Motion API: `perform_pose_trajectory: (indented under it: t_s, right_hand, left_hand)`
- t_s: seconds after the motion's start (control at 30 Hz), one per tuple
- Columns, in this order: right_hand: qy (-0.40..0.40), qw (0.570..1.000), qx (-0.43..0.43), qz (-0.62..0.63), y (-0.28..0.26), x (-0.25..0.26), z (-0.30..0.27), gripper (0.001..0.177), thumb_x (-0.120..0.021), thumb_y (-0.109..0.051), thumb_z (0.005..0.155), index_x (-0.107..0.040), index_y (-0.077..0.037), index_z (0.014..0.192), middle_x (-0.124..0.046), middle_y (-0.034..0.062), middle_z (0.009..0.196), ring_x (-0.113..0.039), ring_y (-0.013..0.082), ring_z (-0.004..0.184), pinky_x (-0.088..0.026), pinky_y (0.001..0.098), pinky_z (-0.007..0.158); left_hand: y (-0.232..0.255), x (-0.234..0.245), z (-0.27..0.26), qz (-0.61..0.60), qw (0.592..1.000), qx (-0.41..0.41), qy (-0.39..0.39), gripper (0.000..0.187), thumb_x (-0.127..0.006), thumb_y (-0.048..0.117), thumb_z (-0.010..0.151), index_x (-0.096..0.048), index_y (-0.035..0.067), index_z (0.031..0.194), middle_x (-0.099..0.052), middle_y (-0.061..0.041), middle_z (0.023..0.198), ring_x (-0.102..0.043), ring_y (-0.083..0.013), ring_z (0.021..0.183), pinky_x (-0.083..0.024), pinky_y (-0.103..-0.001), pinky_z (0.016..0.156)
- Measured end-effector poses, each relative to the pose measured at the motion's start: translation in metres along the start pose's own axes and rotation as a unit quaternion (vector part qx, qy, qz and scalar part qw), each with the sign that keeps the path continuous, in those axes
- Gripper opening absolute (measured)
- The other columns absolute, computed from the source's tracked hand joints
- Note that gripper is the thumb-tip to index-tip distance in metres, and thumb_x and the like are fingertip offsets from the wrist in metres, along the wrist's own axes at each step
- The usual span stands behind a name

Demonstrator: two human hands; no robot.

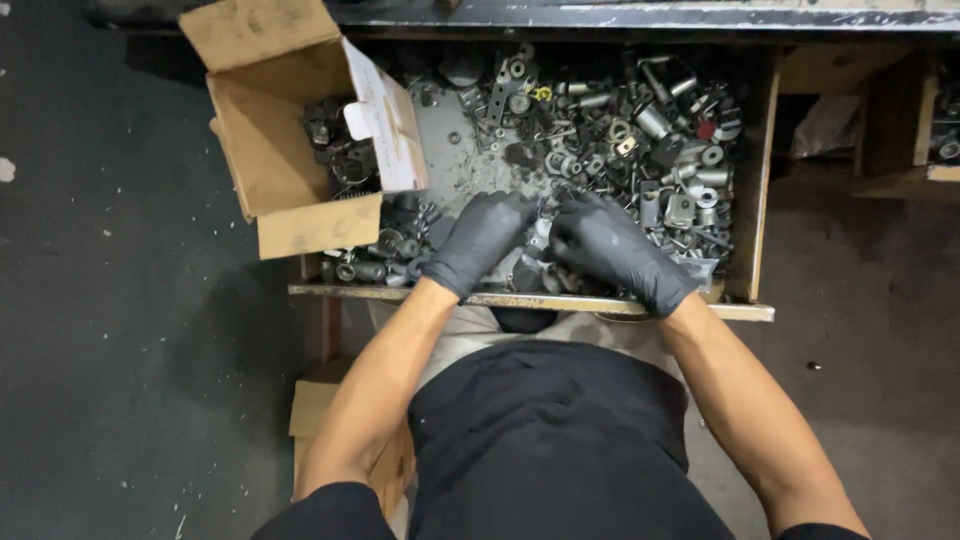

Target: The person sorts small metal parts from an open drawer into a cardboard box. They pick up individual pieces, briefly inspect them, and place them into the box. The process is repetitive and continues throughout the clip.

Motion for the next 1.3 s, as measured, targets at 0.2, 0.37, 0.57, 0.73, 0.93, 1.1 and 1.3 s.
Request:
perform_pose_trajectory:
  t_s: [0.2,0.37,0.57,0.73,0.93,1.1,1.3]
  right_hand:
    - [0.052,0.998,0.017,0.008,0.010,0.009,-0.001,0.015,-0.069,-0.028,0.085,-0.066,-0.016,0.094,-0.068,0.0103,0.099,-0.063,0.0380,0.103,-0.050,0.0526,0.085]
    - [0.097,0.995,0.012,0.007,0.005,0.029,-0.007,0.012,-0.068,-0.022,0.086,-0.065,-0.016,0.096,-0.066,0.0098,0.094,-0.063,0.0376,0.097,-0.050,0.0510,0.081]
    - [0.095,0.995,0.000,0.019,0.004,0.032,-0.009,0.013,-0.068,-0.022,0.086,-0.063,-0.015,0.096,-0.065,0.0098,0.094,-0.064,0.0375,0.099,-0.050,0.0500,0.084]
    - [0.153,0.968,0.064,0.190,-0.023,0.058,-0.024,0.025,-0.074,-0.017,0.089,-0.066,-0.013,0.113,-0.069,0.0152,0.098,-0.066,0.0426,0.100,-0.052,0.0532,0.086]
    - [0.257,0.891,0.103,0.359,-0.045,0.095,-0.047,0.031,-0.087,-0.009,0.082,-0.076,-0.010,0.111,-0.072,0.0127,0.088,-0.070,0.0319,0.083,-0.055,0.0427,0.078]
    - [0.285,0.839,0.121,0.447,-0.040,0.101,-0.068,0.032,-0.087,0.000,0.078,-0.076,-0.001,0.108,-0.072,0.0168,0.088,-0.069,0.0314,0.082,-0.054,0.0416,0.077]
    - [0.305,0.757,0.158,0.556,-0.022,0.088,-0.085,0.029,-0.084,0.010,0.075,-0.072,0.011,0.101,-0.069,0.0259,0.093,-0.071,0.0397,0.087,-0.056,0.0454,0.082]
  left_hand:
    - [-0.007,-0.002,-0.002,-0.046,0.999,-0.020,-0.006,0.028,-0.080,0.031,0.080,-0.068,0.027,0.105,-0.066,-0.001,0.108,-0.065,-0.0287,0.100,-0.054,-0.043,0.083]
    - [0.003,0.010,-0.007,-0.061,0.997,-0.025,-0.025,0.044,-0.081,0.030,0.079,-0.064,0.028,0.119,-0.065,-0.004,0.119,-0.065,-0.0334,0.101,-0.055,-0.046,0.083]
    - [0.007,0.017,-0.004,-0.059,0.996,-0.045,-0.039,0.024,-0.077,0.038,0.082,-0.067,0.032,0.103,-0.063,0.000,0.102,-0.066,-0.0278,0.094,-0.053,-0.043,0.084]
    - [0.004,0.077,-0.015,-0.555,0.818,0.145,-0.028,0.017,-0.073,0.014,0.087,-0.073,0.017,0.104,-0.066,-0.004,0.081,-0.064,-0.0126,0.065,-0.050,-0.023,0.036]
    - [0.032,0.124,-0.020,-0.646,0.758,0.085,-0.003,0.018,-0.079,0.017,0.094,-0.073,0.010,0.110,-0.073,-0.003,0.084,-0.061,-0.0077,0.080,-0.053,-0.026,0.073]
    - [0.060,0.143,-0.022,-0.674,0.735,0.070,-0.026,0.022,-0.079,0.019,0.094,-0.073,0.010,0.112,-0.075,-0.006,0.083,-0.065,-0.0097,0.076,-0.056,-0.026,0.069]
    - [0.071,0.171,-0.024,-0.640,0.768,0.014,0.025,0.027,-0.087,0.019,0.085,-0.077,0.011,0.108,-0.070,-0.004,0.084,-0.060,-0.0104,0.073,-0.052,-0.026,0.073]
Point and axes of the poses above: each hand's wrist, its own z-axis towards the middle knuckle, its own x-axis out of the back of the hand, y = z × x, the point moved 9 cm from there along z, towards the middle knuckle
